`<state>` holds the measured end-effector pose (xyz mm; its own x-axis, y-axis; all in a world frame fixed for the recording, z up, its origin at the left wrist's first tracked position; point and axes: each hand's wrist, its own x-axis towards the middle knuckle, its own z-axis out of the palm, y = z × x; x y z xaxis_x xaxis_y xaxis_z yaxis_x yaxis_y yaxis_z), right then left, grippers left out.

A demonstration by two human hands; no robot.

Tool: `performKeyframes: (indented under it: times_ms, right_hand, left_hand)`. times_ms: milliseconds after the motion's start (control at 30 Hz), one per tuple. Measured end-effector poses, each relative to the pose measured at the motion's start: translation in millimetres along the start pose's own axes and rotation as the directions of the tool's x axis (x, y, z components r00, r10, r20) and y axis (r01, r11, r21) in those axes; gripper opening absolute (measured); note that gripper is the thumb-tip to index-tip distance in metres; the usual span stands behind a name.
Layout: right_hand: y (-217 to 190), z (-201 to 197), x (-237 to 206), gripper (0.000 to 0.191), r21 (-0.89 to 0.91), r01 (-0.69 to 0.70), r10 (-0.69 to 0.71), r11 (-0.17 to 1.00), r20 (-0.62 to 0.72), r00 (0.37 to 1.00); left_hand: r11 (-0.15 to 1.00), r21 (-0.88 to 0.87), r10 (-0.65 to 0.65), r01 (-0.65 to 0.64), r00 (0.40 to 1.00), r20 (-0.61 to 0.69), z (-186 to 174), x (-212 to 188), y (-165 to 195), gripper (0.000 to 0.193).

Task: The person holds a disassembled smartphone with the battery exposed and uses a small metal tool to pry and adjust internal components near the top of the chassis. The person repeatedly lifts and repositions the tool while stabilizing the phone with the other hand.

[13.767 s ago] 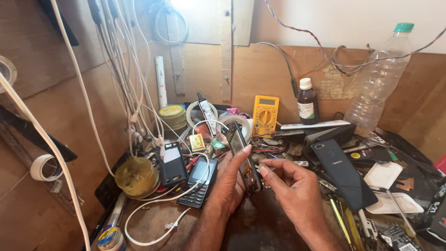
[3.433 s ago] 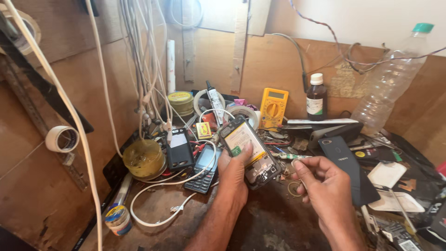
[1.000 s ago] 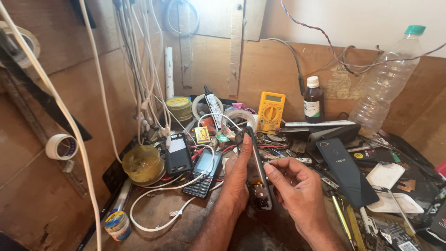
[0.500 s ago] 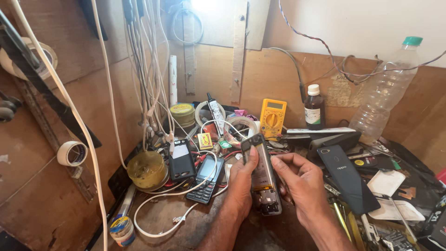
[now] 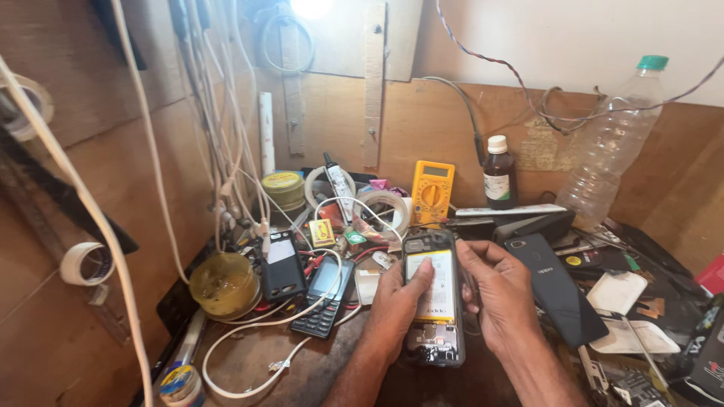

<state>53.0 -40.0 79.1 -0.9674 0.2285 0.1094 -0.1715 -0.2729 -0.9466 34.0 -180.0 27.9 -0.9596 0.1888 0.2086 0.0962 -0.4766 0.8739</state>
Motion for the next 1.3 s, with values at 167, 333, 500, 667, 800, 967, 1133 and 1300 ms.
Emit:
performKeyframes:
  times_ms: [167, 333, 500, 667, 800, 967, 1133, 1300]
  right_hand:
    - [1.3, -12.2, 3.6, 0.016, -0.013, 0.025, -0.026, 1.000, -0.031, 0.999]
    - [7.9, -16.8, 2.0, 0.020, -0.130, 0.080, -0.090, 0.988, -0.074, 0.993]
    - [12.9, -26.7, -1.0, 0.021, -0.333, 0.154, -0.208, 0.930, -0.133, 0.969]
    - [16.6, -31.4, -5.4, 0.021, -0.497, 0.231, -0.353, 0.836, -0.166, 0.921]
    - [13.6, -30.3, -18.5, 0.021, -0.840, 0.233, -0.522, 0.490, -0.069, 0.850]
    - [8.4, -34.1, -43.0, 0.017, -0.958, 0.175, -0.474, 0.227, 0.048, 0.879]
    - [10.3, -30.5, -53.1, 0.019, -0.987, 0.160, -0.459, 0.021, 0.133, 0.878]
    - [7.7, -20.8, -61.6, 0.030, -0.967, 0.254, -0.582, 0.020, 0.195, 0.789]
  left_hand:
    - [0.998, 0.058, -0.019, 0.018, 0.999, 0.026, 2.4, -0.8, -4.2, 0.037]
    - [0.999, 0.042, -0.017, 0.017, 1.000, 0.002, 3.2, 0.1, -3.4, 0.036]
    - [0.998, 0.064, -0.005, 0.007, 1.000, -0.030, -1.7, 0.0, -3.8, 0.037]
    - [0.998, -0.028, -0.056, 0.055, 0.997, -0.047, -7.0, 0.7, -2.4, 0.045]
    - [0.983, -0.131, -0.139, 0.132, 0.989, -0.048, -10.8, -2.3, 3.3, 0.058]
    - [0.946, -0.217, -0.261, 0.239, 0.962, -0.079, -13.3, -2.0, 11.6, 0.071]
    - [0.926, -0.310, -0.244, 0.218, 0.968, -0.049, -18.4, -8.1, 14.4, 0.078]
    - [0.920, -0.353, -0.205, 0.167, 0.976, -0.070, -17.0, -15.1, 19.0, 0.077]
